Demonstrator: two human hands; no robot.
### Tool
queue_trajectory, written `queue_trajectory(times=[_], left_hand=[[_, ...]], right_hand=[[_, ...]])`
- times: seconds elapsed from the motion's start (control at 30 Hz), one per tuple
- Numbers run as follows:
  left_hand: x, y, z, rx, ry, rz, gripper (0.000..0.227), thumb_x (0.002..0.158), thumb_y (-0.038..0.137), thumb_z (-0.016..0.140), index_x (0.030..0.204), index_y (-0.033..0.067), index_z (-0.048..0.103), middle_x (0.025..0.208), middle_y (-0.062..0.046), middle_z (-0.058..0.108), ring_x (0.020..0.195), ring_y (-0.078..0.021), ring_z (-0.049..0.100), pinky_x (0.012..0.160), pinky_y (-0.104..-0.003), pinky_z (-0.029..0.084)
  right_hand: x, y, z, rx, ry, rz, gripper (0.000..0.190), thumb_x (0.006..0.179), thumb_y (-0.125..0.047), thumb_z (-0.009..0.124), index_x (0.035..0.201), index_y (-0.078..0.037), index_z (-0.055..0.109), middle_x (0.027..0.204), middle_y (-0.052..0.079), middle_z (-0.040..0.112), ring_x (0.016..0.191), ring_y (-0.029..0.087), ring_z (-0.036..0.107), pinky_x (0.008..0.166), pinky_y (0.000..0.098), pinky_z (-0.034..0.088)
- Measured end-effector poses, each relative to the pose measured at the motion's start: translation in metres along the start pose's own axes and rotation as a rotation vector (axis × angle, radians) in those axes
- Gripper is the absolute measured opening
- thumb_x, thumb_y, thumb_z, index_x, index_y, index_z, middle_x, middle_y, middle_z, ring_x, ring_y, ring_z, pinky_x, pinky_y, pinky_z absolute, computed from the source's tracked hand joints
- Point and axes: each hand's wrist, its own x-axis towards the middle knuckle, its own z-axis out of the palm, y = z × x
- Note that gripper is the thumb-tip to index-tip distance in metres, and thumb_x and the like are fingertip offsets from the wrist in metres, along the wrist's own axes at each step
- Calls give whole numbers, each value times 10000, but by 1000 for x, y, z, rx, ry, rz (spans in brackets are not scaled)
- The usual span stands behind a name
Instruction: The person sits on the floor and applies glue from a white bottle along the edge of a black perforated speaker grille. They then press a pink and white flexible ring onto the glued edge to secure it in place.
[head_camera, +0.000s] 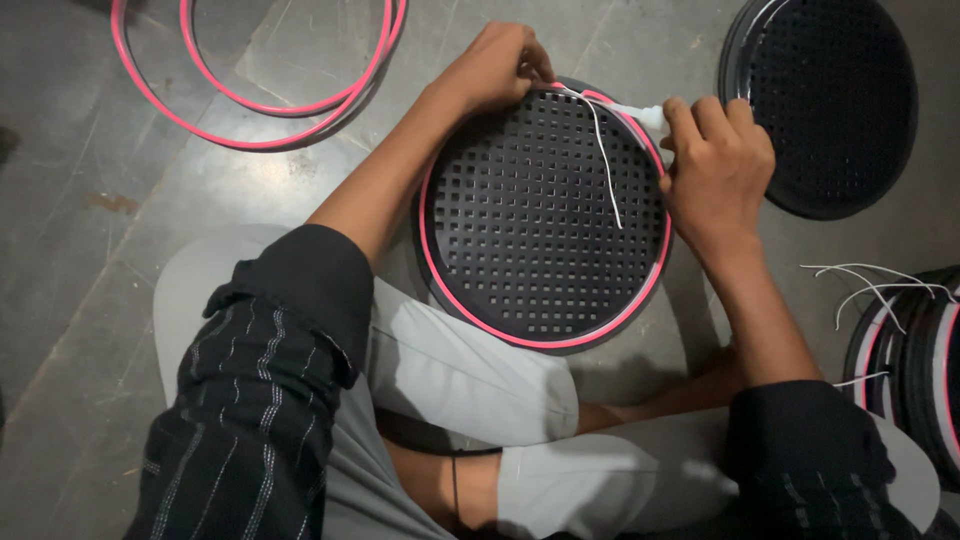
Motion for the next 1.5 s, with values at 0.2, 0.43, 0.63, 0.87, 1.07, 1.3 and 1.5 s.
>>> queue_trajectory(times=[0.2,0.43,0.63,0.87,1.07,1.3,1.5], left_hand=[[0,0,1,-6,-15,-36,204,771,-55,734,945,27,801,944,-173,756,882,-264,763,786,-358,600],[7,-9,-2,-12,-99,-51,179,827,20,784,1000,61,801,978,-174,765,913,-268,755,800,-349,595],[10,-9,-14,63,-232,-174,402,801,-8,697,1123,199,820,1058,-158,765,910,-263,737,789,-387,573],[5,6,-21,91,-232,-198,374,791,31,739,1114,209,804,935,-152,765,779,-255,712,701,-397,547],[3,5,-22,64,-244,-228,445,812,-5,639,1144,238,809,955,-155,771,791,-250,725,728,-390,562],[2,6,-22,42,-205,-134,299,822,128,788,1108,214,800,1028,-152,761,889,-263,729,770,-390,564],[5,10,-20,101,-217,-225,353,819,70,735,1113,250,812,1064,-131,770,893,-262,742,783,-388,579]], right_hand=[[0,-1,-1,-6,-5,7,341,807,-81,813,1129,-96,701,946,55,607,949,278,589,753,407,446],[1,-2,-3,-19,6,5,338,858,-70,802,1178,-99,696,988,52,611,943,263,588,765,401,444],[6,-8,0,29,26,-26,384,806,-61,765,1182,-87,695,999,58,621,966,279,585,767,404,456],[12,-14,10,20,23,-17,326,797,-90,782,1110,-110,694,986,47,617,940,276,591,716,406,446],[16,-20,3,35,26,-34,439,766,-140,811,1190,-110,702,988,49,619,977,278,588,747,406,447],[23,-31,-5,29,19,-87,518,719,-119,797,1229,-116,704,1027,38,623,992,262,589,764,395,446],[25,-33,-3,-14,11,-94,511,743,-154,834,1240,-133,714,1008,30,616,994,255,586,761,394,440]])
